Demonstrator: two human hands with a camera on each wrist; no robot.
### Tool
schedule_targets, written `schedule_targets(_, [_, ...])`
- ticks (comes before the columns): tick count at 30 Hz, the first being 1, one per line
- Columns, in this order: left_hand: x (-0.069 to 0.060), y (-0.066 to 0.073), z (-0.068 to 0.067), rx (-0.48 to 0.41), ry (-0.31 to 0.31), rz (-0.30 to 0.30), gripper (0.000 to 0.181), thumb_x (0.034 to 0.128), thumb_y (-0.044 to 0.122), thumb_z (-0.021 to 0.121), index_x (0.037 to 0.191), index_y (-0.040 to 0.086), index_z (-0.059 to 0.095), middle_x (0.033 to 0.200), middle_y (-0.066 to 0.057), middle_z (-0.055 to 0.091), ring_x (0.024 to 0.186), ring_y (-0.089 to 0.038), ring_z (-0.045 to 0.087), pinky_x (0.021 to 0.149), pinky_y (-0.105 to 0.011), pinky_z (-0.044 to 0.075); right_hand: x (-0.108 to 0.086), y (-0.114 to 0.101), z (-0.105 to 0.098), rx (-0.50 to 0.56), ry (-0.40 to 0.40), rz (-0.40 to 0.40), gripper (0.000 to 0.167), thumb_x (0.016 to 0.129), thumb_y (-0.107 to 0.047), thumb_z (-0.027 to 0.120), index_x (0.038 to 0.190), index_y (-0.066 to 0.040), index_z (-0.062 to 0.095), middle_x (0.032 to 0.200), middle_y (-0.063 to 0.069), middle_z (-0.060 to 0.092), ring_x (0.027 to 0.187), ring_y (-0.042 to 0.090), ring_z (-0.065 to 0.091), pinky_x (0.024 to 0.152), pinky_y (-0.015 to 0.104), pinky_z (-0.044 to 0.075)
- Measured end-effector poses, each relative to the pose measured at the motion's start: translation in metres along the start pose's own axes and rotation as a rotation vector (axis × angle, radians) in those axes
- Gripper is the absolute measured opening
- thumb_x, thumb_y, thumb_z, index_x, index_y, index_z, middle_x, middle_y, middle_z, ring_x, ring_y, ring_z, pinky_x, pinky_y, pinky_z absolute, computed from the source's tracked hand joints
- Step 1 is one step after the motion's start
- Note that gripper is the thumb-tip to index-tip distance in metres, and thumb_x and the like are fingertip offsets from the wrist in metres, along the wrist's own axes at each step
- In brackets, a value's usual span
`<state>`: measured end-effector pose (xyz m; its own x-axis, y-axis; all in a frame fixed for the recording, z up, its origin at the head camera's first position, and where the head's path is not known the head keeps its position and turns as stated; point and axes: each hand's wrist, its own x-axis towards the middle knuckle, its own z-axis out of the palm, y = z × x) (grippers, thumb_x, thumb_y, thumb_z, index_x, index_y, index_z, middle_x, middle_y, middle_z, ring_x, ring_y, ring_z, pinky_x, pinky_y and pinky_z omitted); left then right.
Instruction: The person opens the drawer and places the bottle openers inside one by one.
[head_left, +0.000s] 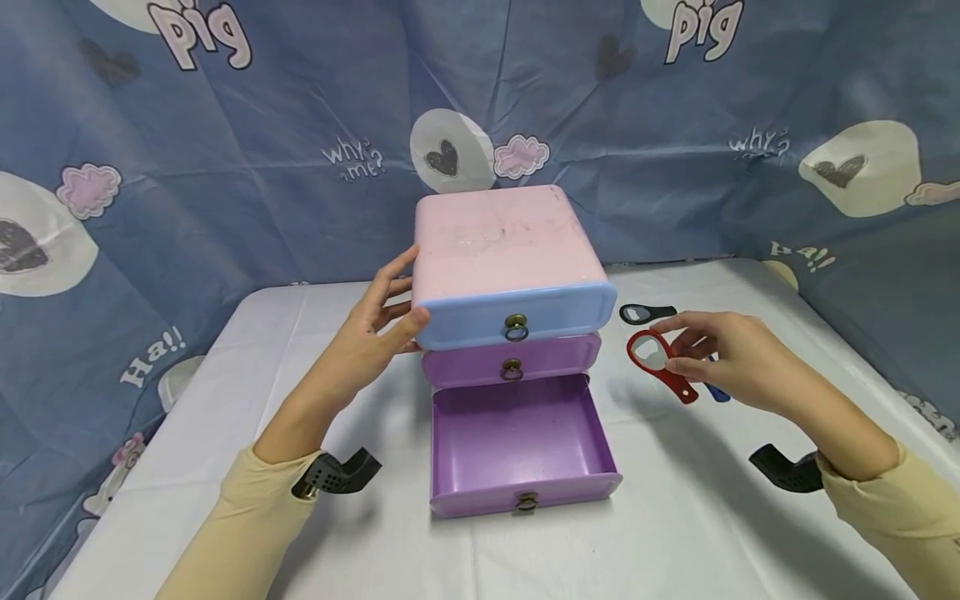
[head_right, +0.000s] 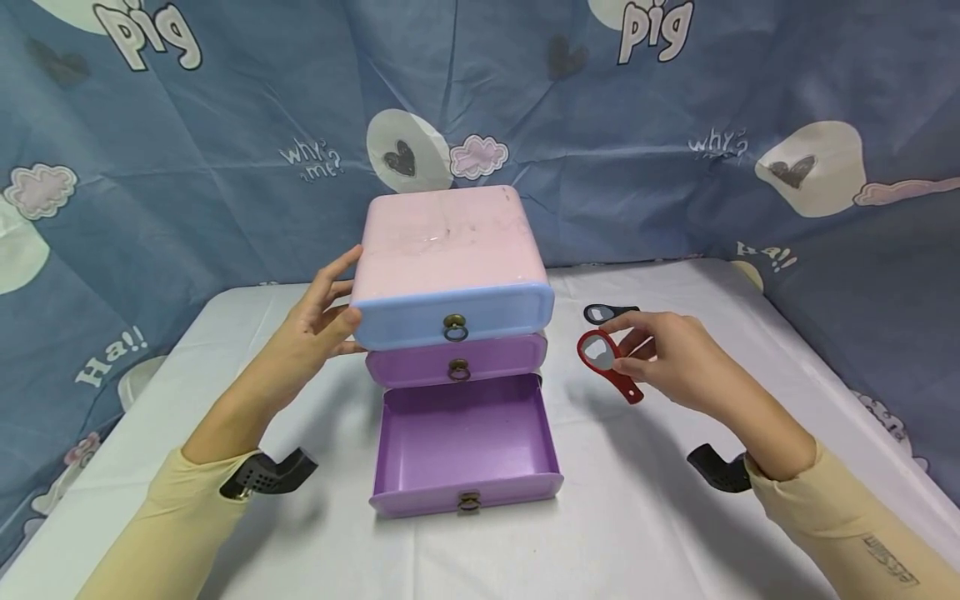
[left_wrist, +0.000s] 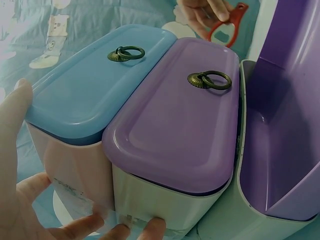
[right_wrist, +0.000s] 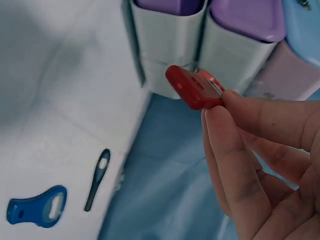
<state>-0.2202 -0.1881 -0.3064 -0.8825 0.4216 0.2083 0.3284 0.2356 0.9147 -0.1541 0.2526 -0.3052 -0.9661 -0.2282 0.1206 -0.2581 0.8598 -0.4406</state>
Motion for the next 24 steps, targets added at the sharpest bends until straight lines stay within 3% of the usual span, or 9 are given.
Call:
schedule_targets(9, [0.0, -0.001, 0.0, 0.004, 0.002, 0.001, 0.073, 0.1076, 0.045, 0.064, 0.167, 0.054, 0.022, 0.17, -0.01, 0.031, 0.156, -0.036, 0.042, 0.103, -0.063, 0.057, -0.016, -0.023, -0.005, 0.083, 0.022, -0.037, 0.045, 0.094, -0.015, 0.085, 0.135, -0.025, 0.07, 0.098, -0.006, 0.077, 0.083, 0.002, 0.073, 0.064, 0.026, 0.053])
schedule_targets(24, [0.0, 0.002, 0.001, 0.007, 0.002, -0.003, 0.073, 0.1084, 0.043, 0.063, 0.167, 0.053, 0.021, 0.17, -0.012, 0.03, 0.157, -0.037, 0.04, 0.104, -0.065, 0.056, -0.018, -0.067, 0.006, 0.186, -0.005, -0.21, 0.041, 0.091, -0.005, 0.085, 0.126, -0.023, 0.074, 0.089, -0.014, 0.075, 0.082, 0.0, 0.074, 0.071, 0.025, 0.058])
